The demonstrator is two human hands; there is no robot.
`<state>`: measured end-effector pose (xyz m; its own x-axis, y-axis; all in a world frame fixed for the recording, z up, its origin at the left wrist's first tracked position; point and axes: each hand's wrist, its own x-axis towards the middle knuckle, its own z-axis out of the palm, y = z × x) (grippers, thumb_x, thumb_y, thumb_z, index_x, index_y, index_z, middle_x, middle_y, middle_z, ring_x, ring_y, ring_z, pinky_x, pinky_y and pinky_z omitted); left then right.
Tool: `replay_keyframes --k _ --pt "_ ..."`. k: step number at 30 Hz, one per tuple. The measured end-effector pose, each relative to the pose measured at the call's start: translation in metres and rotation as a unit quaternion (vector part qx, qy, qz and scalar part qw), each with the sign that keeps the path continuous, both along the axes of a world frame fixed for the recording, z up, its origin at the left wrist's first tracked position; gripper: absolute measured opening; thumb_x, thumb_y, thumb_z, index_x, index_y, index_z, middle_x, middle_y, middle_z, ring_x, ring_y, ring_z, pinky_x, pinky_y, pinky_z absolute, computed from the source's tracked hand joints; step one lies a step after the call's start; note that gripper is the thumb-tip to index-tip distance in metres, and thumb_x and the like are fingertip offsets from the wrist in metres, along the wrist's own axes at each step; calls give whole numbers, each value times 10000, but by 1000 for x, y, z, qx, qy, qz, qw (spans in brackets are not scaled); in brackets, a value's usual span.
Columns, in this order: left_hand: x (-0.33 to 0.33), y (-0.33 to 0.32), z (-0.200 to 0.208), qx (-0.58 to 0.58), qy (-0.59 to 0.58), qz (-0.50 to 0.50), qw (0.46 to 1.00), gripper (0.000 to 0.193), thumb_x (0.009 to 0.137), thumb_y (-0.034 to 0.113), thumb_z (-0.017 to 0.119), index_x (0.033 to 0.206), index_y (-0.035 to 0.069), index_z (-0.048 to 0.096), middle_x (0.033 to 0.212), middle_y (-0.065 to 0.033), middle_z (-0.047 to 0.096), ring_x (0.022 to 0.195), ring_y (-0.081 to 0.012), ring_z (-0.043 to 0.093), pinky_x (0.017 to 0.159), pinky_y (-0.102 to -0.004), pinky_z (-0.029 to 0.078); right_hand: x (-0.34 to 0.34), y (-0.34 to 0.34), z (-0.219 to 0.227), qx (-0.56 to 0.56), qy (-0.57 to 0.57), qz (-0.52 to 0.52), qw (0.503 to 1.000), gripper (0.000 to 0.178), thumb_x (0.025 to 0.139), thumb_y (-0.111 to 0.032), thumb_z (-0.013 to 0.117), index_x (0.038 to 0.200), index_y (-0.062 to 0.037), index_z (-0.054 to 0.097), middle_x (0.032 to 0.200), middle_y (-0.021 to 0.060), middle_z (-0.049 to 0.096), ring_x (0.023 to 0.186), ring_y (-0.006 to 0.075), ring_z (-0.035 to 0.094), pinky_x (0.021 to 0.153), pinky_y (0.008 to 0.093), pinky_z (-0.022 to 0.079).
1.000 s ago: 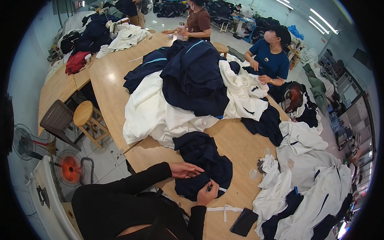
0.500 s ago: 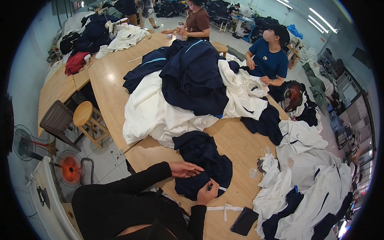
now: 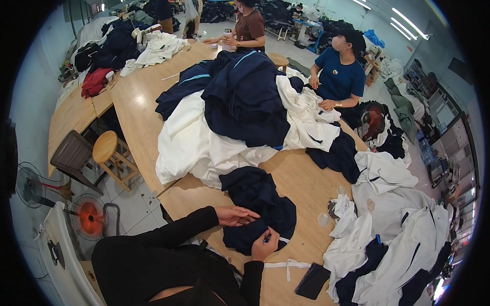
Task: Trimming excess threads from white and navy blue garments using thread snips.
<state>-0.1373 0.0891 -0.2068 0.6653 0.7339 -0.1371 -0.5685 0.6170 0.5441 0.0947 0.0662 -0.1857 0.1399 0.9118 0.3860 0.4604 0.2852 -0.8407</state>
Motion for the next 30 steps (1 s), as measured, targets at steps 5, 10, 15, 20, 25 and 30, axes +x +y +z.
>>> replay_keyframes --k 5,10,15,20,25,30 --pt "0 0 0 4 1 -2 1000 500 1152 315 554 1602 101 512 1437 -4 636 1320 -93 590 1148 -252 453 0 -1 2 -9 -5 7 1000 147 953 51 639 1073 21 718 954 147 670 795 286 638 685 347 488" --pt "-1 1 -1 -1 0 -4 1000 500 1153 315 551 1602 100 510 1440 -5 635 1323 -95 590 1147 -255 453 1 1 -1 1 -3 4 1000 150 954 52 640 1077 16 720 960 148 675 800 292 642 687 347 487" --pt "-1 1 0 2 3 -7 1000 501 1155 314 546 1606 100 506 1442 -5 634 1326 -94 588 1143 -254 452 0 0 0 -4 -1 3 1000 110 998 19 633 1066 31 719 917 92 654 748 177 569 690 293 452" --pt "-1 1 -1 7 10 -5 1000 501 1162 323 525 1610 101 501 1445 -4 634 1330 -94 585 1139 -252 453 0 0 0 -8 2 6 1000 140 962 43 645 1077 13 718 954 145 672 799 284 643 687 347 487" --pt "0 1 1 10 6 -5 1000 493 1167 313 513 1609 94 501 1438 -4 639 1327 -92 589 1131 -248 458 1 1 -2 1 0 5 1000 142 962 43 645 1079 12 720 963 145 679 804 282 645 695 341 492" --pt "-1 1 1 2 9 -5 1000 493 1148 331 567 1601 142 519 1392 18 649 1274 -79 608 1073 -245 491 0 1 -3 -5 -6 4 1000 144 964 40 645 1083 12 722 977 143 687 813 282 650 694 342 492"
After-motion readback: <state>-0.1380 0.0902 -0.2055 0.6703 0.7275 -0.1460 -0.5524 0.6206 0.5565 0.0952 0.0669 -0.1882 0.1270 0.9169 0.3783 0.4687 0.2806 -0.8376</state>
